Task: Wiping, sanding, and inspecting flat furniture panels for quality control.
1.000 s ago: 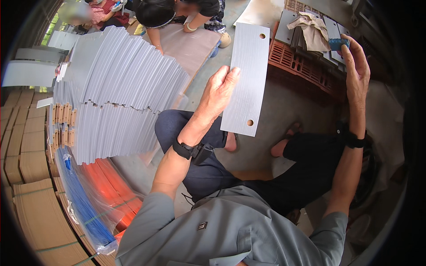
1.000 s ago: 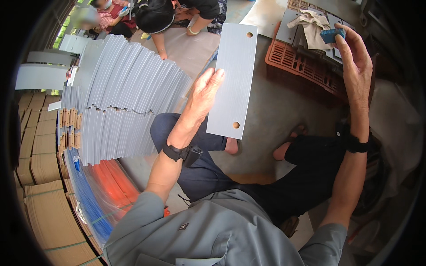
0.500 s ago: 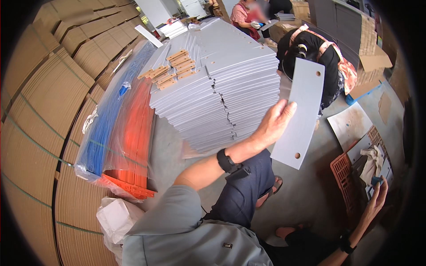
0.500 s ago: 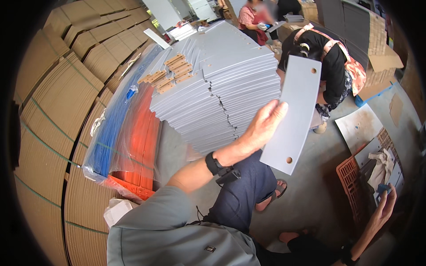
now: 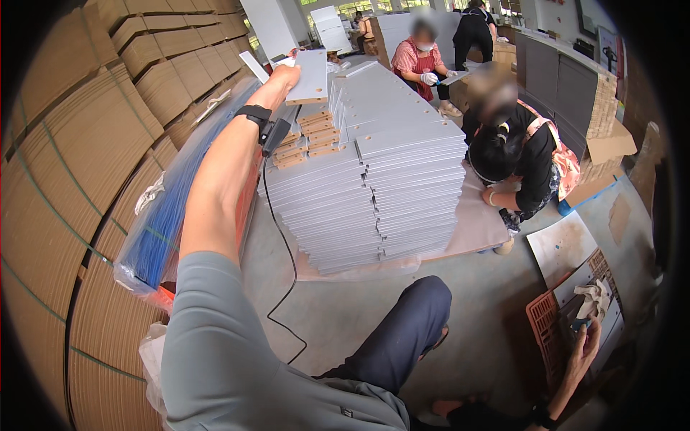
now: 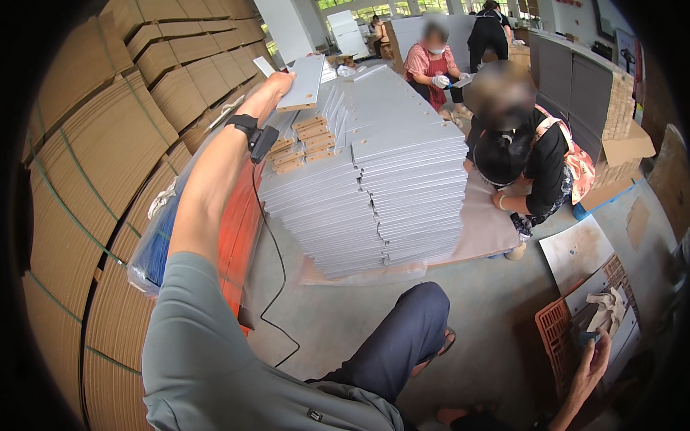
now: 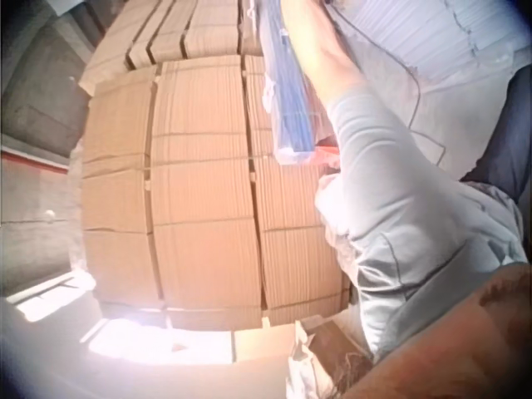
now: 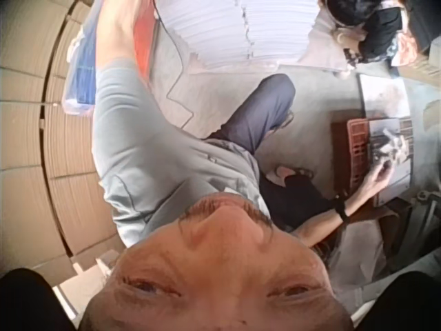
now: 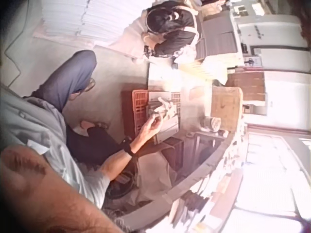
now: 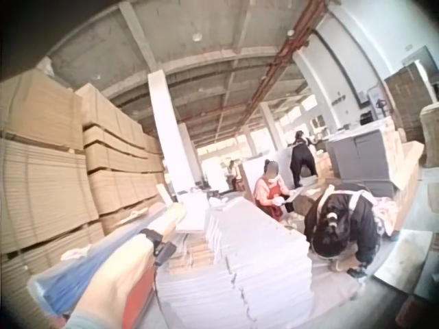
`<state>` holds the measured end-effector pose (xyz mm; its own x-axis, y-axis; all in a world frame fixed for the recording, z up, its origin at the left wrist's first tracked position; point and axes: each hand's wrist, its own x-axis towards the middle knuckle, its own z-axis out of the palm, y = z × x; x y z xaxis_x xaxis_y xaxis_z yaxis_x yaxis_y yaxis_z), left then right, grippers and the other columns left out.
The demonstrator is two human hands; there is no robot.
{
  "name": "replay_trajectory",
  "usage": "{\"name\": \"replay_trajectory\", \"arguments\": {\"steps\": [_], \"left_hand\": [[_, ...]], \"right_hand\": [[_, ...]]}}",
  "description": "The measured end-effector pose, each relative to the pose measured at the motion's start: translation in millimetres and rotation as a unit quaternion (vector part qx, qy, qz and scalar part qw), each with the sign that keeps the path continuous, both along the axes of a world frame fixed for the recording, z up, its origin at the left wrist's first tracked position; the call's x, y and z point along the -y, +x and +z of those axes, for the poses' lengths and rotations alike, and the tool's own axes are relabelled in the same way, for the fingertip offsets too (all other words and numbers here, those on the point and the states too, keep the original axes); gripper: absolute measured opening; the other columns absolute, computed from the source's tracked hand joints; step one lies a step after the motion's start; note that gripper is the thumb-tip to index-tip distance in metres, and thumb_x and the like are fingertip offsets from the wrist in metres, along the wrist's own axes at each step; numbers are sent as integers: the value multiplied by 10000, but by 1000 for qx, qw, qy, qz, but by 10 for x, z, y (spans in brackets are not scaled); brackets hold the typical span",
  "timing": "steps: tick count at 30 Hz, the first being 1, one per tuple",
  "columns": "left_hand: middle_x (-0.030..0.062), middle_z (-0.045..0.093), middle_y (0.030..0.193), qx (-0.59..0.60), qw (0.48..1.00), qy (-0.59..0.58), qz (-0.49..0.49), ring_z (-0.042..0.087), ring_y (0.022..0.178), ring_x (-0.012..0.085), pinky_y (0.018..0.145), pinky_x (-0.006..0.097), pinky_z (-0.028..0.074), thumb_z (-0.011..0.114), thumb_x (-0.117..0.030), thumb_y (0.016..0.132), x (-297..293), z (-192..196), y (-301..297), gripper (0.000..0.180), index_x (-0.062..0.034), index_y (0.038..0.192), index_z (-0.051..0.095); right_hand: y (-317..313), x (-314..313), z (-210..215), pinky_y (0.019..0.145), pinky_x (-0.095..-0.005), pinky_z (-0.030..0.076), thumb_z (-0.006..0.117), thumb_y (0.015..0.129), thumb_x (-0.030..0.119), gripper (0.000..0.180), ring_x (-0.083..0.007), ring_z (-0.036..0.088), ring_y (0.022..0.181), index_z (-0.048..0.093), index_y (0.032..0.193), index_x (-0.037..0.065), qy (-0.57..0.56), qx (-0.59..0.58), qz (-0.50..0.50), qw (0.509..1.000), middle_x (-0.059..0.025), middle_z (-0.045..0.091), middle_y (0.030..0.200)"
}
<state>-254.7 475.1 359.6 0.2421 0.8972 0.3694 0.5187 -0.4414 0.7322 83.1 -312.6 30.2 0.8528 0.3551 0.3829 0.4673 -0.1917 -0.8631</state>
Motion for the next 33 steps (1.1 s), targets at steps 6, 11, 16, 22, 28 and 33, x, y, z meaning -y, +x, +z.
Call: {"name": "replay_trajectory", "arguments": {"steps": [6,11,16,22,28,33], "left_hand": [[290,670,1280,-143,984,-14,106,682,1161,384,936,444,539,599,-368,979,-377,-81,150,557,112,1258,644],[302,657,1300,-222,969,17,105,649,1220,415,967,447,530,590,-342,975,-468,-170,249,533,108,1256,645],[304,662,1287,-249,964,16,91,638,1231,431,983,449,524,599,-340,967,-586,-273,122,535,112,1249,648],[295,728,1108,-303,948,-9,98,746,955,423,817,440,592,614,-138,856,-552,-205,77,369,111,1113,701],[194,745,1083,-226,865,431,-122,718,987,379,857,475,555,557,-307,1009,23,-241,868,329,-67,1180,703],[147,727,1125,-178,871,272,-368,697,1008,236,885,344,536,600,-160,1023,2593,-992,1008,253,-21,1218,681]], "right_hand": [[-28,-1,-11,1043,-336,418,562,1063,143,329,-193,559,1170,568,1338,-37,-45,-10,-8,999,-108,605,1272],[-31,-11,-39,1038,-336,425,571,1057,133,341,-200,563,1181,562,1347,-47,-55,14,-19,998,-120,611,1299],[-99,-119,62,969,-333,451,581,1055,156,338,-195,575,1115,576,1332,-36,-65,-8,-21,998,-113,618,1263],[-198,-186,168,873,-311,440,567,1058,202,305,-156,516,953,595,1278,-7,-90,-11,-13,996,-64,568,1103],[-401,32,263,777,-277,462,613,1011,117,198,-111,537,860,606,1156,-17,-31,-25,-59,997,-34,584,964],[-38,-173,402,816,-368,533,710,915,175,273,-223,658,840,652,1121,7,-157,-62,-13,986,-116,681,895]]}}
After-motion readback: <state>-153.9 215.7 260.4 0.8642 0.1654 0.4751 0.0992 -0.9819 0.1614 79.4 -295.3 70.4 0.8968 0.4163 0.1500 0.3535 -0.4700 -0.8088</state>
